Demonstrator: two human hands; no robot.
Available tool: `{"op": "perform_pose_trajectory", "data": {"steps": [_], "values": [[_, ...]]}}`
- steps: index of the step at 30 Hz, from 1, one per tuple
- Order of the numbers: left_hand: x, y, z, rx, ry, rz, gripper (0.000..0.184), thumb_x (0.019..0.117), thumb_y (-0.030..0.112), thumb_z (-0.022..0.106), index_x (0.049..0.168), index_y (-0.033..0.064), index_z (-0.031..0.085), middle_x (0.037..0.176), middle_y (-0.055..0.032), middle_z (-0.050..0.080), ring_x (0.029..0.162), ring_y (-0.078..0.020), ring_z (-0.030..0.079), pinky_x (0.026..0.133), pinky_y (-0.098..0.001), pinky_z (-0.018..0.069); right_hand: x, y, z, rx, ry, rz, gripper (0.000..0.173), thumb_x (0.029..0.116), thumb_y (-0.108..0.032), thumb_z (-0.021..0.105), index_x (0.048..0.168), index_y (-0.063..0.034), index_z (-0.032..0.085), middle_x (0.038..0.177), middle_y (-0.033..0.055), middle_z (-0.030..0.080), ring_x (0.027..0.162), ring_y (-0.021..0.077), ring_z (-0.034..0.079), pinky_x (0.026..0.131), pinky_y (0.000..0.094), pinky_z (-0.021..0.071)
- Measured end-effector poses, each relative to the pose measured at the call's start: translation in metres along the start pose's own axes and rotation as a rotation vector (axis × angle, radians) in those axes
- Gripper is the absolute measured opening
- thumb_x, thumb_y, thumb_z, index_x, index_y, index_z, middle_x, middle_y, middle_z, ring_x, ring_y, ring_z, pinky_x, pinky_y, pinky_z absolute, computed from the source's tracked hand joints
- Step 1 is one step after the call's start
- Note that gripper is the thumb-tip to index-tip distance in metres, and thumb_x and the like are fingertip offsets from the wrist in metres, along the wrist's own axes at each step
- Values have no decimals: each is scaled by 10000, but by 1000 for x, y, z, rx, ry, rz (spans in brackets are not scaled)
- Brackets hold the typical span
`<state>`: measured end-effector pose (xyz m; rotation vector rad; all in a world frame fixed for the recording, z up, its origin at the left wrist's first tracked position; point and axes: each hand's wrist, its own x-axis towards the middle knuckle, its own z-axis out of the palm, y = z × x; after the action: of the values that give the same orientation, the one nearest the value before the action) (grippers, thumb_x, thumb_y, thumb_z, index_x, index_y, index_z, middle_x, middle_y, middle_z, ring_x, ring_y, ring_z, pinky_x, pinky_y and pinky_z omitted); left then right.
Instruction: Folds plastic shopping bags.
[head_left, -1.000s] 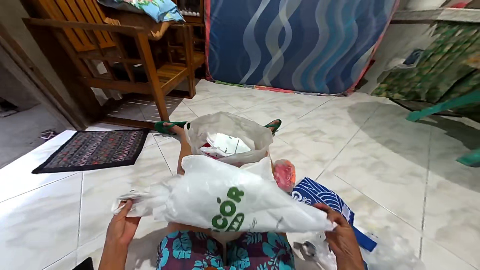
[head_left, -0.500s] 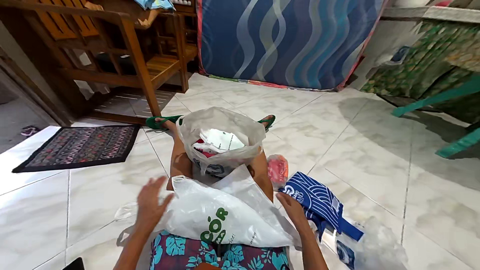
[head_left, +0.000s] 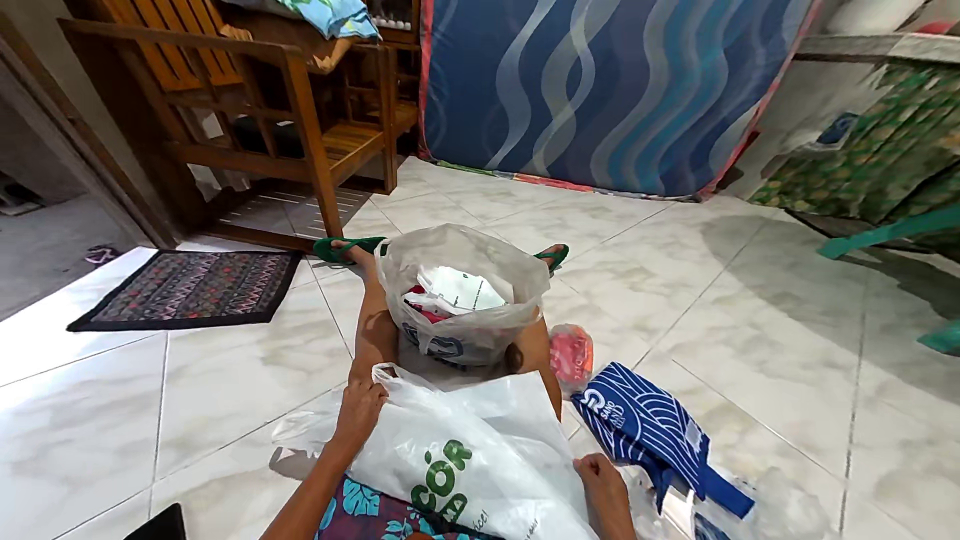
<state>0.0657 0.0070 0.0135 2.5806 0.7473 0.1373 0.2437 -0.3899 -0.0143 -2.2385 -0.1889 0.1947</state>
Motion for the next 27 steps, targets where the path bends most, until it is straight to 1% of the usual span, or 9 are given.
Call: {"op": "perform_pose_trajectory", "data": {"steps": [4, 6, 10, 13, 16, 18, 21, 24, 27], "values": [[-17, 4, 9, -148, 627, 328, 173, 928, 64, 606, 938, -33, 749, 989, -253, 688, 1014, -459, 654, 934, -566, 516, 8, 10, -7, -52, -38, 23, 250, 964, -106, 654, 1047, 129, 659, 907, 291, 667, 873, 427, 649, 816, 613, 490], [-36, 15, -9, -199, 873, 402, 226, 952, 165, 565, 906, 18, 731, 1090, -229, 684, 1136, -392, 625, 1023, -493, 477, 27, -1, -7, -56, 5, -114, 392, 992, -176, 640, 1209, 150, 612, 1048, 353, 667, 980, 506, 657, 883, 660, 495], [-90, 22, -60, -406, 898, 466, 355, 1047, 426, 453, 848, 198, 637, 1254, 37, 694, 1452, -181, 410, 1250, -404, 203, 72, -63, 21, -136, 45, -469, 622, 958, -279, 672, 1414, 114, 515, 1375, 392, 533, 1267, 582, 519, 1062, 703, 388], [-122, 15, -88, -518, 850, 494, 429, 1066, 529, 379, 859, 280, 660, 963, 156, 736, 1175, -15, 623, 1249, -370, 230, 82, -89, 66, -394, 4, -527, 831, 931, -499, 661, 1464, 107, 463, 1476, 391, 440, 1372, 567, 431, 1115, 699, 339], [-140, 24, -120, -604, 906, 396, 246, 1064, 447, 486, 1072, 290, 675, 829, 194, 692, 688, 77, 645, 698, -128, 562, 69, -87, 97, -587, -105, -334, 944, 932, -527, 656, 1511, 147, 336, 1592, 399, 229, 1507, 528, 213, 1221, 638, 160], [-139, 35, -135, -577, 895, 362, 200, 1050, 367, 546, 1128, 228, 665, 926, 148, 708, 768, 59, 667, 693, -155, 581, 68, -68, 116, -616, -70, -347, 781, 936, -332, 676, 1485, 145, 394, 1595, 394, 229, 1515, 532, 179, 1226, 643, 99], [-112, 42, -123, -330, 813, 386, 532, 1007, 488, 544, 1284, 47, 656, 1282, -104, 692, 1266, -210, 606, 1076, -421, 474, 64, -52, 122, -574, 62, -446, 367, 957, -78, 592, 1268, 108, 647, 1509, 348, 438, 1459, 522, 339, 1207, 651, 194], [-72, 30, -77, -56, 620, 317, 803, 939, 616, 521, 1461, 7, 531, 1497, -189, 536, 1406, -475, 447, 1092, -700, 338, 59, -52, 112, -576, 129, -423, 541, 911, -196, 694, 1321, 141, 586, 1529, 381, 379, 1462, 545, 310, 1178, 697, 203], [-52, 12, -43, -109, 334, 58, 824, 938, 435, 668, 1542, -43, 375, 1543, -264, 442, 1409, -482, 436, 1113, -677, 337, 58, -54, 110, -629, 128, -376, 596, 900, -223, 705, 1357, 133, 564, 1568, 378, 317, 1482, 557, 251, 1173, 717, 168]]}}
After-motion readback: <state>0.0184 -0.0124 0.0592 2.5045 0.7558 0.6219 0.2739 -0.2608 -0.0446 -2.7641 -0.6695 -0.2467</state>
